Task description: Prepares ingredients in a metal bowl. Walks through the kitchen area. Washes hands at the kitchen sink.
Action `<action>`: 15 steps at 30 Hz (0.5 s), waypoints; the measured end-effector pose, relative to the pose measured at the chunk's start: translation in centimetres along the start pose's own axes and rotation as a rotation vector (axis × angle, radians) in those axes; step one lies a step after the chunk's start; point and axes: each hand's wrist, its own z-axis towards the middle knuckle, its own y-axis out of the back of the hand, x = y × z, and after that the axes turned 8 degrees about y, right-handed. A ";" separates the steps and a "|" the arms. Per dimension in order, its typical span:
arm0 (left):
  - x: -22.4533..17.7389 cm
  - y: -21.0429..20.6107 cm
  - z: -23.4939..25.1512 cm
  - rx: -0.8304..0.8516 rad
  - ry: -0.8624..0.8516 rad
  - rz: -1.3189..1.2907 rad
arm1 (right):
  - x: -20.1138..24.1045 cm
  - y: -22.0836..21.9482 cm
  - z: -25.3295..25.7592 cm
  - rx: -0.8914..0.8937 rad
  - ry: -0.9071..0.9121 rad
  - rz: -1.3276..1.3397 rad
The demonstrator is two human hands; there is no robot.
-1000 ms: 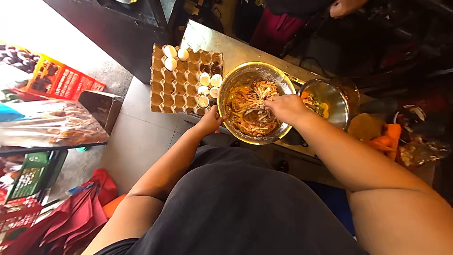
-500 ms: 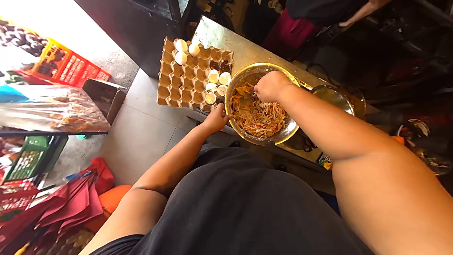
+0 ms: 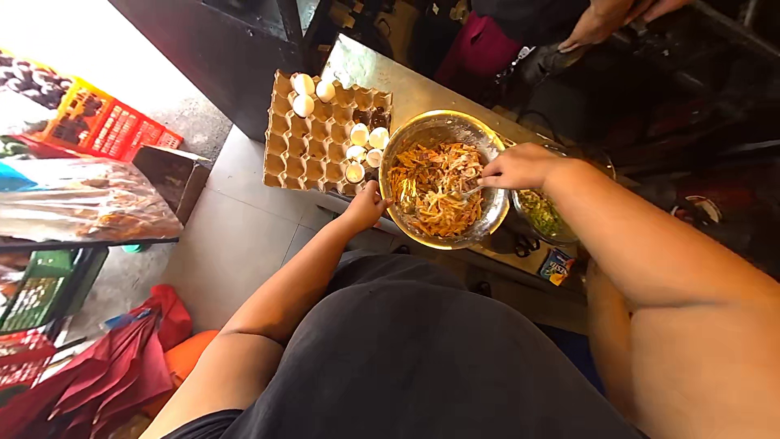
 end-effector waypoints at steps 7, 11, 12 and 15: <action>0.0 -0.1 0.0 -0.002 -0.004 0.016 | -0.3 -1.0 -7.4 -0.286 -0.267 -0.004; -0.2 -0.1 -0.1 -0.011 0.009 0.017 | 4.5 -2.8 -8.1 -0.436 -0.317 -0.010; -0.2 -0.1 -0.2 -0.013 0.014 0.010 | 6.0 -2.8 -8.5 -0.465 -0.333 0.001; -0.1 -0.1 -0.1 -0.008 0.040 -0.019 | 11.0 -3.2 -9.0 -0.405 -0.339 0.018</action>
